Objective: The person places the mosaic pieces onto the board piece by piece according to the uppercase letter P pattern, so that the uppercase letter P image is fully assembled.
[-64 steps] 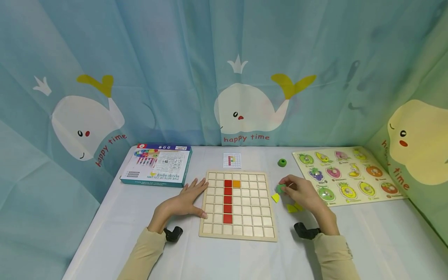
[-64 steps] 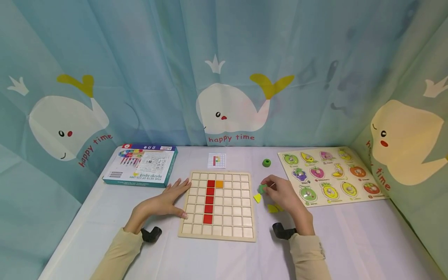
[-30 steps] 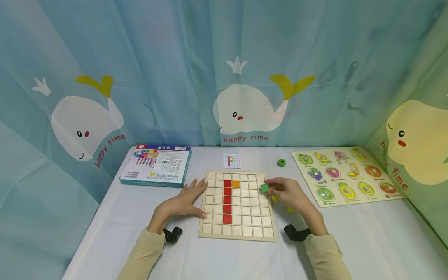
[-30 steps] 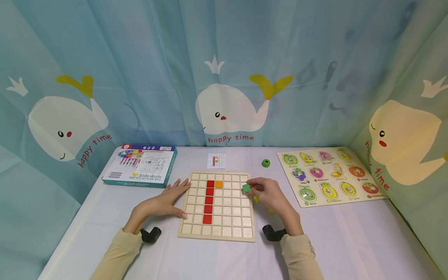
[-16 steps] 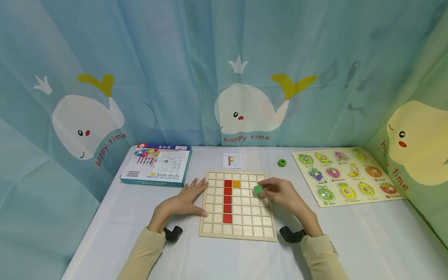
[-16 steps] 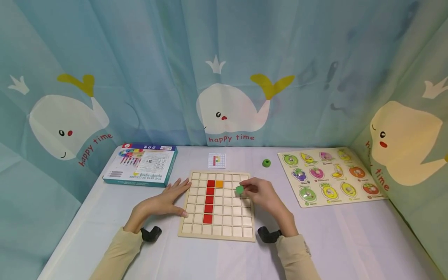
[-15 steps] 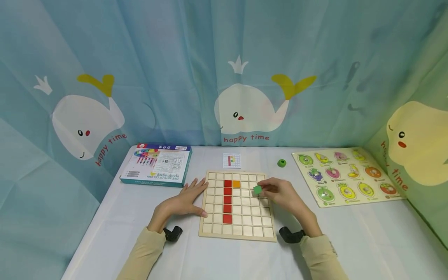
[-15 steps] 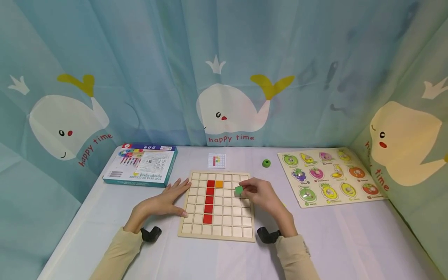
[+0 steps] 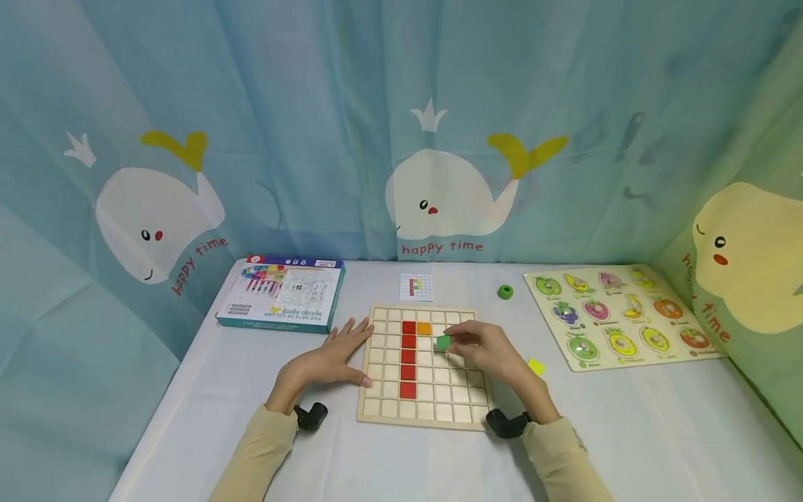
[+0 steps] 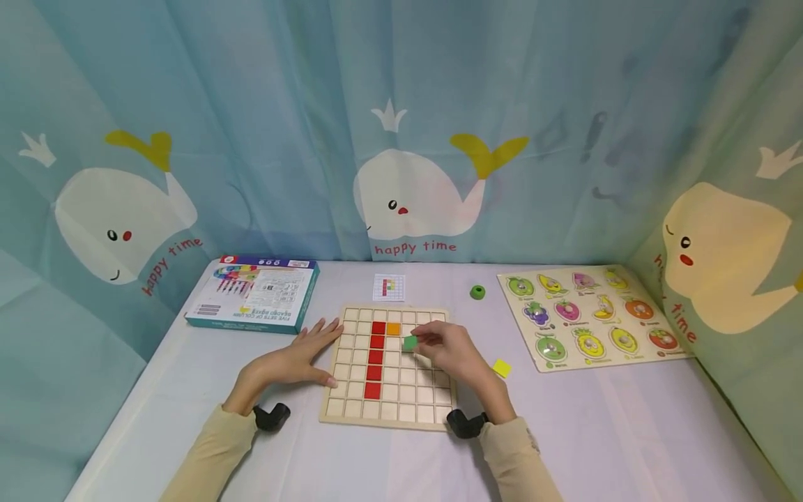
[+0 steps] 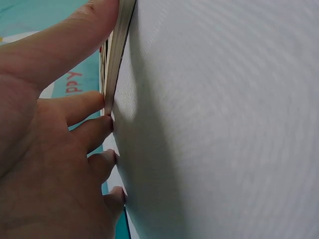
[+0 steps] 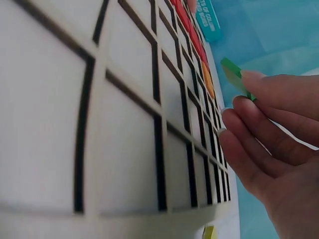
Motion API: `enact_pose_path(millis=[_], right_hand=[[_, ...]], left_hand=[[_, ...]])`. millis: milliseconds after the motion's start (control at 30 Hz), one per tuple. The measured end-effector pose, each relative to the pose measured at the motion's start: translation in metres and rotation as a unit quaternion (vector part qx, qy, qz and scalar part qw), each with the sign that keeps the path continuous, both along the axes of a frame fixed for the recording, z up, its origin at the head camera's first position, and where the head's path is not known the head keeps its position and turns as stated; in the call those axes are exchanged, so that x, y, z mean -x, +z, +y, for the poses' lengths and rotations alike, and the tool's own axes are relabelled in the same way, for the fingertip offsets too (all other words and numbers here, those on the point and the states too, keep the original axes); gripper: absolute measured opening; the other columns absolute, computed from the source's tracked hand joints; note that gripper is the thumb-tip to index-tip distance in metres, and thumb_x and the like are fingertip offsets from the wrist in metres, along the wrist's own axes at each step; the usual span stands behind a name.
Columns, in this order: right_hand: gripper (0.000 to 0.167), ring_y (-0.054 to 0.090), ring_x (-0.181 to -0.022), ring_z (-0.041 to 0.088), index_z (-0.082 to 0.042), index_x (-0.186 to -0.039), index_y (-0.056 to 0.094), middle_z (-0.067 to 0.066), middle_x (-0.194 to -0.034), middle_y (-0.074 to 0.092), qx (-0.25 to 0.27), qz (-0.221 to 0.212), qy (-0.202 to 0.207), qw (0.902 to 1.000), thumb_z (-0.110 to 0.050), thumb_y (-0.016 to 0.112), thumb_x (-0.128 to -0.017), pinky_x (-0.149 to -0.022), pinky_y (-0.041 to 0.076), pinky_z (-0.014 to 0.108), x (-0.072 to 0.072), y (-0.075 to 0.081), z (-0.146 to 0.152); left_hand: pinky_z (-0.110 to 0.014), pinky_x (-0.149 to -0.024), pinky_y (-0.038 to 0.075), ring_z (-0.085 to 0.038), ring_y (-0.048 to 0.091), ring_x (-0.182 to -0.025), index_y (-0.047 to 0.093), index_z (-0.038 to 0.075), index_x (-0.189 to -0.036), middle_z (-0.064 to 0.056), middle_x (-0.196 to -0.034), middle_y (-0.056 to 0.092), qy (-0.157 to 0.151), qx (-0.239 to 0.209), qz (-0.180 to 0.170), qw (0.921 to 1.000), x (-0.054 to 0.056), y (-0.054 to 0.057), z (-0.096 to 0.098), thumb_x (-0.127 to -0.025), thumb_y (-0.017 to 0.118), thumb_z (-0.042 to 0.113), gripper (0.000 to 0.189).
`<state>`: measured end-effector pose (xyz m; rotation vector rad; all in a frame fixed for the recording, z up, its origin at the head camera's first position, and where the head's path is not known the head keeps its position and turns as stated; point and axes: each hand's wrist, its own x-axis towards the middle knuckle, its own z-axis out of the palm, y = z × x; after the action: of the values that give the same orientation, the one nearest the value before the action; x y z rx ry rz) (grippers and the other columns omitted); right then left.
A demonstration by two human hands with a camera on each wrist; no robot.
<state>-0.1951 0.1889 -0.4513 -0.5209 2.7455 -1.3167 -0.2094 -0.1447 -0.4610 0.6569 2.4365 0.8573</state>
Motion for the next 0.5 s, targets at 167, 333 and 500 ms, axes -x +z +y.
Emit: enact_pose_path(millis=[167, 333, 500], right_hand=[[0.023, 0.069, -0.09, 0.018, -0.002, -0.114, 0.074, 0.008, -0.104, 0.075, -0.015, -0.007, 0.014, 0.9998, -0.007, 0.075, -0.092, -0.08, 0.058, 0.029, 0.005, 0.002, -0.012], [0.022, 0.066, -0.088, 0.016, 0.0, -0.114, 0.074, 0.007, -0.101, 0.075, -0.025, -0.01, 0.034, 0.9991, -0.005, 0.073, -0.092, -0.077, 0.057, 0.026, 0.008, 0.003, -0.022], [0.02, 0.065, -0.086, 0.014, 0.002, -0.11, 0.074, 0.008, -0.099, 0.075, -0.046, -0.001, 0.056, 0.9974, -0.003, 0.074, -0.091, -0.077, 0.057, 0.027, 0.009, 0.002, -0.029]], left_hand=[[-0.055, -0.129, -0.006, -0.034, -0.007, -0.16, 0.017, 0.008, -0.165, -0.011, -0.174, 0.005, 0.001, 0.006, 0.0, 1.0, 0.001, 0.002, -0.001, -0.086, 0.082, 0.035, 0.106], [-0.055, -0.129, -0.006, -0.034, -0.008, -0.16, 0.017, 0.008, -0.165, -0.011, -0.174, 0.005, 0.0, 0.003, -0.002, 1.0, 0.001, 0.001, -0.001, -0.086, 0.082, 0.035, 0.106], [-0.055, -0.129, -0.005, -0.033, -0.007, -0.161, 0.018, 0.009, -0.165, -0.01, -0.174, 0.005, 0.0, 0.004, 0.002, 1.0, 0.001, -0.001, 0.0, -0.086, 0.083, 0.035, 0.106]])
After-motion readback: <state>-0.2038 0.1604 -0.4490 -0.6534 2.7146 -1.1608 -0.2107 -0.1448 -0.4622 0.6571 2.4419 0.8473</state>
